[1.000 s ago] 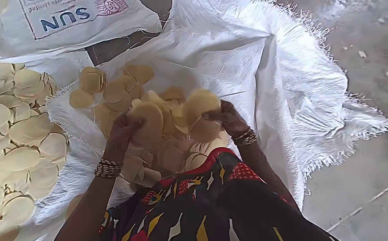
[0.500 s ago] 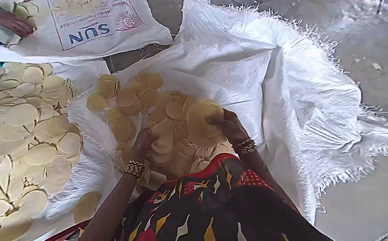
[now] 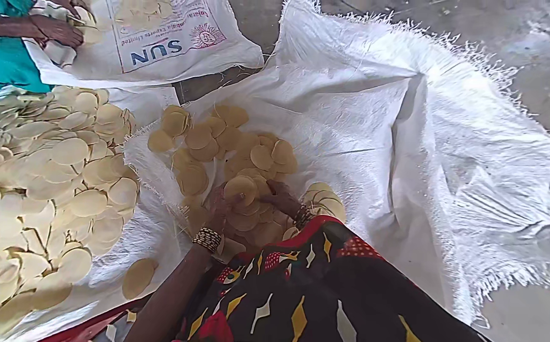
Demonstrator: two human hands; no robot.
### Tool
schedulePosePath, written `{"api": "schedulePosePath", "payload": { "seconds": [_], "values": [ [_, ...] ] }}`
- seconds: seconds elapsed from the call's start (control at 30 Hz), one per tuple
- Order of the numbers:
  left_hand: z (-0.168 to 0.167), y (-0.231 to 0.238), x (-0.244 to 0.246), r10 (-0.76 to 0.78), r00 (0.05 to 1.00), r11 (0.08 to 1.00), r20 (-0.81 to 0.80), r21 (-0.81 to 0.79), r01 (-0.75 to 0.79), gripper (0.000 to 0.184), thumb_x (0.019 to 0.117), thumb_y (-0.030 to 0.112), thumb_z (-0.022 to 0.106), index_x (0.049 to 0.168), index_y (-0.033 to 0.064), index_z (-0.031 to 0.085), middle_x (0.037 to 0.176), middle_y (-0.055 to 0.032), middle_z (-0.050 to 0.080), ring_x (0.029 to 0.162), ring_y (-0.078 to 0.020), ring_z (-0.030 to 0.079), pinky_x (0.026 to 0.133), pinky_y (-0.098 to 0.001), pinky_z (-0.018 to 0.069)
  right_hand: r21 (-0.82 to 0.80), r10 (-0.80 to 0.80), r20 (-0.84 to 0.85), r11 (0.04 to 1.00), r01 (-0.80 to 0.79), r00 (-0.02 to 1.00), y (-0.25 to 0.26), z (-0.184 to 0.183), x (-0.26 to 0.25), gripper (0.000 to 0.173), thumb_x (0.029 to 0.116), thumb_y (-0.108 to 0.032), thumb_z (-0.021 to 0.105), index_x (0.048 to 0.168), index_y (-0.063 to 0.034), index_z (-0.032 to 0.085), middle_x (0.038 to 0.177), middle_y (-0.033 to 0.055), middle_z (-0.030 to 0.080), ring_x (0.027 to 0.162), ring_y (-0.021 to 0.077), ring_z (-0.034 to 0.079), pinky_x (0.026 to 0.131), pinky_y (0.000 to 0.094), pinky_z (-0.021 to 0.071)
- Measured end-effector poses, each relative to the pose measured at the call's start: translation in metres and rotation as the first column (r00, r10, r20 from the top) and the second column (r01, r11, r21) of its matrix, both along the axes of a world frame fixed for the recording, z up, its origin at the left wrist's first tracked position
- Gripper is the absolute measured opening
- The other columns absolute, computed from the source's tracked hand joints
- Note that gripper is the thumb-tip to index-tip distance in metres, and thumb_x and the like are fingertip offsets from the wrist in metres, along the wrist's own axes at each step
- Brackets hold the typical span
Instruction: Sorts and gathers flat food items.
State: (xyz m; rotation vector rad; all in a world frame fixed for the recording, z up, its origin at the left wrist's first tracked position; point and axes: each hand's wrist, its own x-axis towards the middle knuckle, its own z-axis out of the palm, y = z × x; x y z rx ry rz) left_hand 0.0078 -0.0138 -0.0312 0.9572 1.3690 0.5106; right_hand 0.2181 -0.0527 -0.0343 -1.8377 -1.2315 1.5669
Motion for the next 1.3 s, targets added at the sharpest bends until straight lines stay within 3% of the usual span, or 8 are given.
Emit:
{"api": "schedulePosePath", "payload": {
  "seconds": [0.17,0.43,0.57,0.63,0.77,0.9,1.13,1.3],
  "values": [
    [0.037,0.037,-0.041,0.371,0.900,0.874,0.227,0.242,-0.422,0.053,0.0854,-0.002,0.076,0.133,-0.0015,0.054,0.113,-0.0131,0.069,0.099,-0.0167,0.070,0.086,-0.0343,0.0601,0.053,-0.195,-0.088,0.978,0.200,0.977,0.002,0.026,0.028,0.035,0.1039,-0.021,0.058,0.129,0.0043,0.058,0.104,0.0159,0.070,0.084,0.0198,0.070,0.075,0.0374,0.0599],
    [0.092,0.063,-0.204,0.801,0.199,-0.024,0.565,0.361,-0.932,0.042,0.1085,0.008,0.039,0.149,0.0006,0.031,0.141,-0.0179,0.051,0.122,-0.0242,0.059,0.103,-0.0388,0.0501,0.139,-0.326,-0.104,0.931,0.338,0.940,0.000,0.026,0.058,0.031,0.1050,-0.019,0.053,0.125,0.0036,0.057,0.092,0.0040,0.069,0.071,0.0069,0.069,0.064,0.0239,0.0589],
    [0.056,0.045,-0.145,0.873,0.303,0.198,0.383,0.289,-0.937,0.039,0.1107,0.014,0.036,0.146,-0.0037,0.038,0.133,-0.0226,0.056,0.109,-0.0253,0.064,0.093,-0.0381,0.0545,0.221,-0.347,0.094,0.921,0.320,0.933,-0.011,0.010,0.077,0.031,0.1023,-0.021,0.058,0.122,0.0035,0.059,0.098,0.0072,0.067,0.078,0.0072,0.066,0.070,0.0263,0.0576],
    [0.034,0.030,-0.098,0.819,0.446,0.394,0.361,0.212,-0.895,0.032,0.1090,0.010,0.041,0.136,-0.0070,0.045,0.114,-0.0190,0.062,0.092,-0.0209,0.066,0.082,-0.0359,0.0571,0.296,-0.329,0.308,0.925,0.239,0.893,-0.028,0.004,0.092,0.044,0.1003,-0.025,0.062,0.127,0.0092,0.061,0.121,0.0303,0.064,0.109,0.0380,0.064,0.095,0.0557,0.0494],
    [0.001,-0.006,-0.030,0.247,0.951,0.875,0.187,0.379,-0.302,0.033,0.1015,0.004,0.050,0.127,-0.0154,0.055,0.114,-0.0216,0.066,0.099,-0.0215,0.067,0.089,-0.0346,0.0561,0.287,-0.317,0.567,0.941,0.178,0.760,-0.075,-0.013,0.111,0.068,0.0984,-0.044,0.060,0.139,0.0096,0.053,0.147,0.0402,0.044,0.140,0.0560,0.038,0.117,0.0660,0.0266],
    [-0.008,-0.029,-0.003,-0.367,0.810,0.755,-0.457,0.362,0.546,0.074,0.0941,0.035,0.069,0.154,0.0018,0.040,0.162,-0.0213,0.034,0.150,-0.0363,0.032,0.121,-0.0567,0.0230,0.239,-0.249,0.712,0.965,0.106,0.657,-0.119,-0.027,0.105,0.081,0.0949,-0.057,0.060,0.142,0.0092,0.051,0.149,0.0355,0.046,0.142,0.0510,0.042,0.117,0.0592,0.0323],
    [0.009,-0.025,0.004,-0.529,0.674,0.751,-0.516,0.084,0.655,0.070,0.0971,0.035,0.067,0.151,-0.0012,0.040,0.151,-0.0252,0.045,0.137,-0.0389,0.048,0.112,-0.0613,0.0346,0.039,-0.341,0.482,0.928,0.369,0.807,-0.128,-0.033,0.093,0.062,0.0949,-0.032,0.073,0.139,0.0074,0.053,0.133,0.0343,0.058,0.125,0.0485,0.056,0.106,0.0614,0.0428],
    [0.000,-0.032,0.014,-0.637,0.457,0.533,-0.621,0.073,0.843,0.058,0.0927,0.042,0.069,0.139,0.0088,0.057,0.148,-0.0205,0.048,0.137,-0.0386,0.044,0.112,-0.0614,0.0284,0.131,-0.237,0.603,0.971,0.199,0.762,-0.132,-0.029,0.079,0.069,0.0891,-0.051,0.073,0.143,-0.0094,0.060,0.158,0.0340,0.033,0.146,0.0573,0.028,0.115,0.0714,0.0235]
  ]
}}
